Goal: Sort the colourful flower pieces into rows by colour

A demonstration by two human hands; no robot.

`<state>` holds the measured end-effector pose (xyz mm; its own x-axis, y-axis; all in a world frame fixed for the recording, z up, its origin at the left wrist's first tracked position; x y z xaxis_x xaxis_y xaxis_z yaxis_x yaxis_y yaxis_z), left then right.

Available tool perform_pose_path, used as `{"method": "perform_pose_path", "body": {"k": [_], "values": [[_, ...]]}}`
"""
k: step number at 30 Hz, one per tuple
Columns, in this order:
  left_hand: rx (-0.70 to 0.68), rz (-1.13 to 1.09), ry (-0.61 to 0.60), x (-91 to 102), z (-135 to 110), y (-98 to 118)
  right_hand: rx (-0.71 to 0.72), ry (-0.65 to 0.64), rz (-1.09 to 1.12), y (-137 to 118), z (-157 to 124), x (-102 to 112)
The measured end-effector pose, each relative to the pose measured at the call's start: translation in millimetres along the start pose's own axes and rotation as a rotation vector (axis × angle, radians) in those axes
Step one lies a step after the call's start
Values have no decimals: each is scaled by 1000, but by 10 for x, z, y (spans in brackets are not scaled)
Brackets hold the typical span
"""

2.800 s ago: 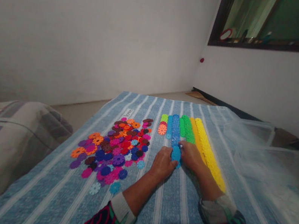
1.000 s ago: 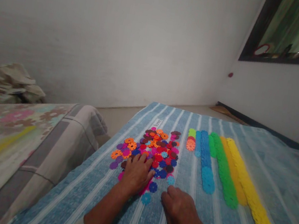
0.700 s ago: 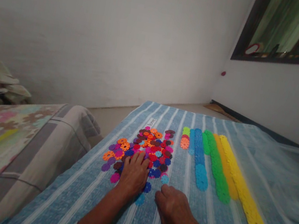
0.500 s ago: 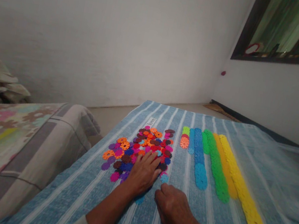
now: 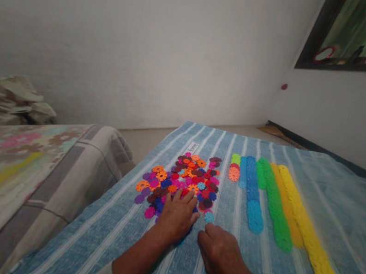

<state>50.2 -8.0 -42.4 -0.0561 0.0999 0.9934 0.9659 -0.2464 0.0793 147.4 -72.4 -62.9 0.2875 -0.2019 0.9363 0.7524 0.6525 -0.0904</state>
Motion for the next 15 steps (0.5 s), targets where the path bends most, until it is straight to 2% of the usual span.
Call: {"method": "perform_pose_path", "body": {"k": [7, 15], "values": [[55, 33, 42, -11, 7, -50, -2, -28, 21, 6, 22, 29], [54, 28, 98, -7, 28, -99, -3, -27, 8, -2, 14, 42]]}}
Point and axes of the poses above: each hand's wrist, its own z-axis towards the middle knuckle, its own x-axis out of the back of the hand, y = z × x, the point moved 8 cm from there along z, towards the middle knuckle, and after that the axes turned 3 degrees about -y, right-handed, at the moved point
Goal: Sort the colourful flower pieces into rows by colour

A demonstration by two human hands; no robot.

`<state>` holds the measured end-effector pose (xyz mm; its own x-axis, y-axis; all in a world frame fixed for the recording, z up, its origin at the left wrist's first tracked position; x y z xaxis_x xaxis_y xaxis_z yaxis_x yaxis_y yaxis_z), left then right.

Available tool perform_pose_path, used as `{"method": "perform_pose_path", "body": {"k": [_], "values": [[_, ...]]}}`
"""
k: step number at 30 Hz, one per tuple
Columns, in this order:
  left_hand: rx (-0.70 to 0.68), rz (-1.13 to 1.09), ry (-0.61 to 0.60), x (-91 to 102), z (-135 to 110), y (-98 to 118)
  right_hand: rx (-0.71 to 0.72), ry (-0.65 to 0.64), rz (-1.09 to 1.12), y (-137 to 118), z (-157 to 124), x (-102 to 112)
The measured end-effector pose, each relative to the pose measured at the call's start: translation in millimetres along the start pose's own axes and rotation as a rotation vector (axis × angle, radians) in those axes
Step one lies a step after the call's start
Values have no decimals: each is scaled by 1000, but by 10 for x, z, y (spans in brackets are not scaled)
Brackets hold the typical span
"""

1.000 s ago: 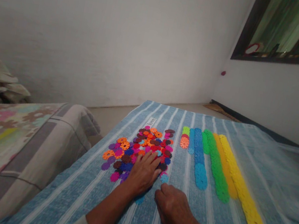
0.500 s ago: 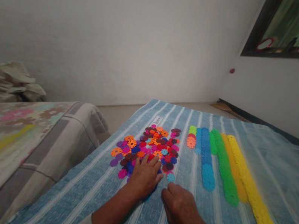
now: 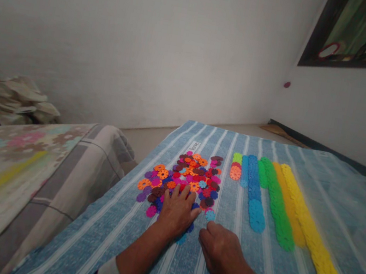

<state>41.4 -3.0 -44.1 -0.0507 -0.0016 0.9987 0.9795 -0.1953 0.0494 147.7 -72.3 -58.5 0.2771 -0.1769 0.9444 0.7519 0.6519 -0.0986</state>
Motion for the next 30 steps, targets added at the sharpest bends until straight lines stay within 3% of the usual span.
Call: {"method": "perform_pose_path", "body": {"k": [13, 23, 30], "values": [[8, 7, 15, -39, -54, 79, 24, 49, -1, 1, -25, 9], [-33, -10, 146, 116, 5, 63, -2, -32, -10, 5, 11, -3], [-69, 55, 108, 36, 134, 103, -28, -64, -26, 7, 42, 4]]}}
Point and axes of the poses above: each hand's wrist, its own z-axis towards the middle knuckle, its own x-axis out of the back of the hand, y = z × x, the point moved 8 cm from there along z, towards the middle knuckle, and after that the axes turned 3 degrees about -y, right-handed, at the moved point
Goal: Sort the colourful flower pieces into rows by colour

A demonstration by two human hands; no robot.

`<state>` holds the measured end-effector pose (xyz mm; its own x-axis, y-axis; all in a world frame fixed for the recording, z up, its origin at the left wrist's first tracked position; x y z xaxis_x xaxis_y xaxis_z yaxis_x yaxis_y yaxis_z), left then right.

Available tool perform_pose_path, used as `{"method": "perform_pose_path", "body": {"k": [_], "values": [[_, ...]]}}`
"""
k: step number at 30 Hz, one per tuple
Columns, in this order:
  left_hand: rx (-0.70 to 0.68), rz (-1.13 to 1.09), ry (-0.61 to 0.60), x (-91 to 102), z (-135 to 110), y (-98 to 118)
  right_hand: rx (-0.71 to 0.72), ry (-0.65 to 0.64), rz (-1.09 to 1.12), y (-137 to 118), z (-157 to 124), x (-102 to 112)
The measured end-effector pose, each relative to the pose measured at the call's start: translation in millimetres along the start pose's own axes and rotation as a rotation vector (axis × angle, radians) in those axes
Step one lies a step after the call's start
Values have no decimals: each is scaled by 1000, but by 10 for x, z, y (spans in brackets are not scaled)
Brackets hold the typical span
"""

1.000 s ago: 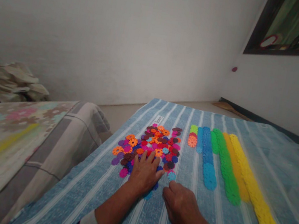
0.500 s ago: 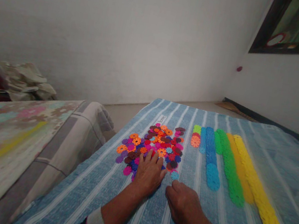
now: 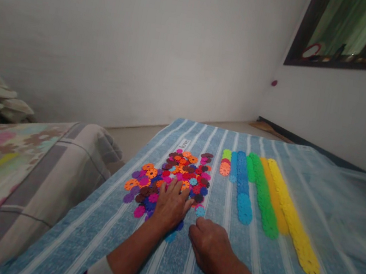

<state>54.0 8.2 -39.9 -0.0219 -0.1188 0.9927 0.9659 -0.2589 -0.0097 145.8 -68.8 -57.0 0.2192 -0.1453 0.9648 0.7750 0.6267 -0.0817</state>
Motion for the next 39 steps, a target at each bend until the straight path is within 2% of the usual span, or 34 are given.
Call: {"method": "perform_pose_path", "body": {"k": [8, 22, 39], "values": [[-2, 11, -18, 47, -1, -9, 0, 16, -7, 12, -5, -24], [-51, -26, 63, 68, 41, -29, 5, 15, 11, -2, 0, 11], [138, -46, 6, 33, 196, -175, 12, 43, -15, 6, -15, 5]]}}
Point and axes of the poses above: each hand's wrist, its own z-axis towards the middle knuckle, its own x-axis out of the back of the hand, y = z × x, the point moved 8 cm from there along z, towards the middle knuckle, and after that the axes turned 3 degrees about -y, right-handed, at the moved point
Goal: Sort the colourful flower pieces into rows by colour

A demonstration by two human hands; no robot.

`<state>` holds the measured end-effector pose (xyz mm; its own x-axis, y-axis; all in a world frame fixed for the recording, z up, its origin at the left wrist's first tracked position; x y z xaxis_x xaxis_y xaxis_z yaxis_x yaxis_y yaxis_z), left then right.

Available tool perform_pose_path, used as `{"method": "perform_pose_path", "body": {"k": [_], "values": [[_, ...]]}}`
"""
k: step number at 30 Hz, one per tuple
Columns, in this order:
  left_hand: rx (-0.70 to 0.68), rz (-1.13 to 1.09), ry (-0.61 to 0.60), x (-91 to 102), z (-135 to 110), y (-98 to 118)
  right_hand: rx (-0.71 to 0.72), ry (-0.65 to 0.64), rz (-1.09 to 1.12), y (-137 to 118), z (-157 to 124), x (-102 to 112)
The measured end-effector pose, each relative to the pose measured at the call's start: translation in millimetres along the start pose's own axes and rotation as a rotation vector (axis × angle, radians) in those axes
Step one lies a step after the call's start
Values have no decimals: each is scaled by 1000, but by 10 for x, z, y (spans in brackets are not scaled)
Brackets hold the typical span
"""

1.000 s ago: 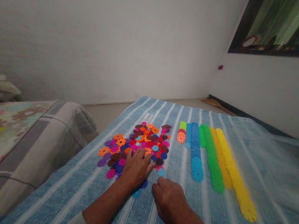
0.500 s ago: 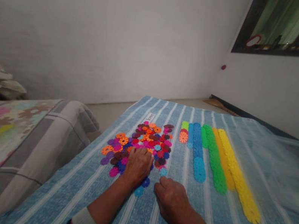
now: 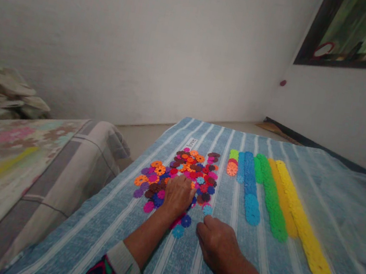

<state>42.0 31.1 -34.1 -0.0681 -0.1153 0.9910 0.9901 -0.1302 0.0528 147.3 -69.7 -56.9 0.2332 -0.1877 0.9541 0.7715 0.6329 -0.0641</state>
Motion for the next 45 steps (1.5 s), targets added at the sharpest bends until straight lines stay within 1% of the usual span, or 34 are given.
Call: {"method": "perform_pose_path", "body": {"k": [3, 6, 10, 15, 21, 29, 37, 41, 45], "values": [[28, 5, -24, 7, 15, -5, 9, 6, 7, 2, -6, -1], [26, -3, -38, 10, 27, -6, 15, 22, 12, 4, -12, 10], [28, -88, -23, -9, 61, -50, 22, 34, 23, 5, -15, 7], [6, -226, 37, -58, 106, -103, 24, 31, 23, 13, -12, -17], [-58, -312, 132, -39, 95, -98, 13, -3, 25, 8, -6, -12], [-89, -371, 171, 4, 58, -119, 8, -19, 16, 8, -3, -25], [-42, -402, 165, 13, 28, -186, 15, 23, 23, 11, -25, -46], [-30, -436, 165, 48, 5, -190, 14, 17, 27, 8, -27, -34], [21, -521, 163, 65, 21, -251, 10, 30, 35, 2, -34, -17]]}}
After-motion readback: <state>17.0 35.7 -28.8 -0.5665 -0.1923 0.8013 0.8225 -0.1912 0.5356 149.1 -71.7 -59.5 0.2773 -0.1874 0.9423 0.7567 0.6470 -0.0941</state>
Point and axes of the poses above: each hand's wrist, its own z-axis towards the middle knuckle, its own x-axis out of the back of the hand, y = z × x, the point moved 8 cm from there along z, towards the middle knuckle, and after that the axes turned 3 degrees about -y, right-handed, at the moved point
